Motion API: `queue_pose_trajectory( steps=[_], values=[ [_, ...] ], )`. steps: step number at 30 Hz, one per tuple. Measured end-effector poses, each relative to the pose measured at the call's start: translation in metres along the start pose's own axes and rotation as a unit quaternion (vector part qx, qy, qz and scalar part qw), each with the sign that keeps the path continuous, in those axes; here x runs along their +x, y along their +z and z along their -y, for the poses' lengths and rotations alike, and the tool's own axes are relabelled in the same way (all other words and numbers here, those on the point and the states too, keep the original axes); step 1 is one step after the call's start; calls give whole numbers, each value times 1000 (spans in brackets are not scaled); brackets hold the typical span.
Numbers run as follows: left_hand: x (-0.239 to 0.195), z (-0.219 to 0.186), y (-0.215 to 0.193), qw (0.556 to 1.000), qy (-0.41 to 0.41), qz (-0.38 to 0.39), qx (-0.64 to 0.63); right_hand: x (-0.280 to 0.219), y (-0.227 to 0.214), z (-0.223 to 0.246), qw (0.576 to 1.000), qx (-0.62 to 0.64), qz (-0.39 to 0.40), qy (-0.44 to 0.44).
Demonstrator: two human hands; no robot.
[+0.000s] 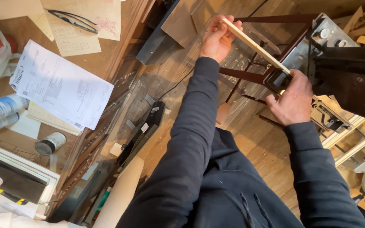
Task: Cutting wooden strips using a specialized frame-cutting machine and a miter saw.
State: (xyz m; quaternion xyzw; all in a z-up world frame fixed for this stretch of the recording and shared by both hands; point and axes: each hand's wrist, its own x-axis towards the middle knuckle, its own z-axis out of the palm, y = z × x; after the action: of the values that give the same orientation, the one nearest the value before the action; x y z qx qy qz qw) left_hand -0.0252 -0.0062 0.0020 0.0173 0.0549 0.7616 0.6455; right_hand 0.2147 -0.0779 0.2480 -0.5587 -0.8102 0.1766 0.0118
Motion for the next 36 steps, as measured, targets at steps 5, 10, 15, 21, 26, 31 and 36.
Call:
queue_pose_trajectory(
  steps=[5, 10, 15, 21, 26, 31, 36],
  values=[
    [11, -57, 84, 987, 90, 26, 134, 2, -5, 7, 999, 11, -21, 21],
    [24, -38, 236, 877, -11, 192, 440, 5, -11, 15, 995, 65, -33, 61],
    [27, 58, 229, 355, -309, 366, 803, 6, -14, 15, 996, 41, -71, 36],
    [43, 65, 211, 335, -350, 422, 766, 7, -13, 13, 988, 103, -62, 99],
    [47, 63, 212, 330, -406, 424, 739, 6, -18, 13, 986, 109, -81, 100],
    [53, 62, 205, 366, -436, 437, 697, 8, -20, 14, 982, 119, -82, 120],
    [57, 66, 226, 318, -471, 426, 704, -2, -45, 34, 978, 97, -134, 131]
  ],
)
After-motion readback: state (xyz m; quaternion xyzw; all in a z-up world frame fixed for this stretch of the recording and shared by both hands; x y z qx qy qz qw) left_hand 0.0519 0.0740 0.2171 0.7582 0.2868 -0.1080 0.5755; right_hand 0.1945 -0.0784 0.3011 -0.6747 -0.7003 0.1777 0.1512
